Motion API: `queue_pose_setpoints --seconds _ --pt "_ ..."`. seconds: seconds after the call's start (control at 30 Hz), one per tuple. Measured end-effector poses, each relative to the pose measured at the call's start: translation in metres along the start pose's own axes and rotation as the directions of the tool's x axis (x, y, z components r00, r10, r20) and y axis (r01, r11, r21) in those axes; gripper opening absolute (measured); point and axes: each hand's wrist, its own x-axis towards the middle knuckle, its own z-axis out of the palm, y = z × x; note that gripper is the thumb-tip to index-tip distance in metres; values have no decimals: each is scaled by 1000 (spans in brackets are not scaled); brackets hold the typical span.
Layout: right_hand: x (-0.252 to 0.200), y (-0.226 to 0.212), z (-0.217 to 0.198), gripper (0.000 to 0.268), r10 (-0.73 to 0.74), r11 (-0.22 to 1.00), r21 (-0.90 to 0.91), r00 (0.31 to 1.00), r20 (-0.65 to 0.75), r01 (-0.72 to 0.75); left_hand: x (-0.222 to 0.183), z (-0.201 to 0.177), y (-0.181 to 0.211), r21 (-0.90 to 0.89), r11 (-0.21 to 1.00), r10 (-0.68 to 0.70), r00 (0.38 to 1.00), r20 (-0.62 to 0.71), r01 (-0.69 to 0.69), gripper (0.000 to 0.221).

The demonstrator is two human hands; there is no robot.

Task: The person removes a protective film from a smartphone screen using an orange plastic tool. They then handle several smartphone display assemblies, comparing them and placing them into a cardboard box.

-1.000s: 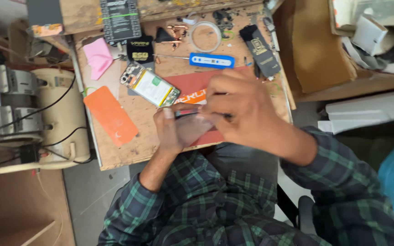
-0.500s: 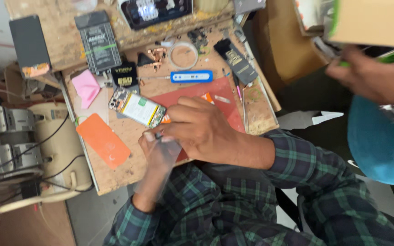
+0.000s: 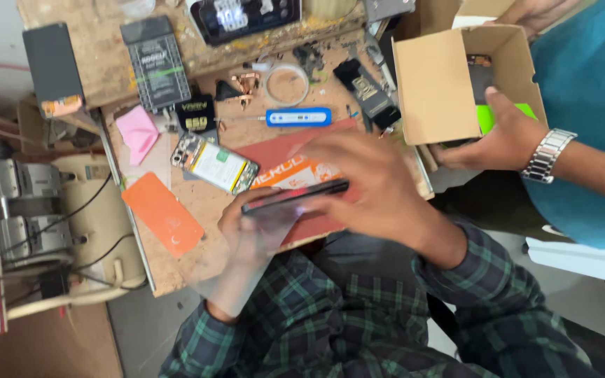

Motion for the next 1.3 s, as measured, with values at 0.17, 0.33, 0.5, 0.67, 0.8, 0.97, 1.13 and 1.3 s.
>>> queue_pose_setpoints --seconds 0.17,0.33,0.5,0.67,0.8,0.97,1.13,1.3 --pt "-45 15 52 92 368 887 368 907 -203 -278 -4 2 -24 -82 989 -145 937 -318 125 57" --pt "-68 5 84 136 296 955 8 953 -68 -296 2 32 -24 -59 992 61 841 -537 -109 38" --pt "-49 6 85 143 287 945 -188 954 82 -268 1 58 5 -369 925 -151 804 -576 -90 31" --pt "-41 1 91 143 273 948 -214 947 172 -234 -4 61 9 -450 886 -206 776 -596 -110 30" --pt "-42 2 104 143 298 944 -204 936 189 -260 -16 47 -5 -340 940 -213 817 -536 22 44" --pt "-28 -7 128 139 311 950 -81 914 262 -300 -33 12 -7 166 964 -114 890 -442 206 63" --pt "-17 -17 146 111 170 943 227 939 299 -244 -40 -92 18 311 925 -49 879 -474 220 62" --pt "-3 -6 147 79 152 978 114 970 188 -175 -40 -159 38 401 884 14 846 -533 238 52"
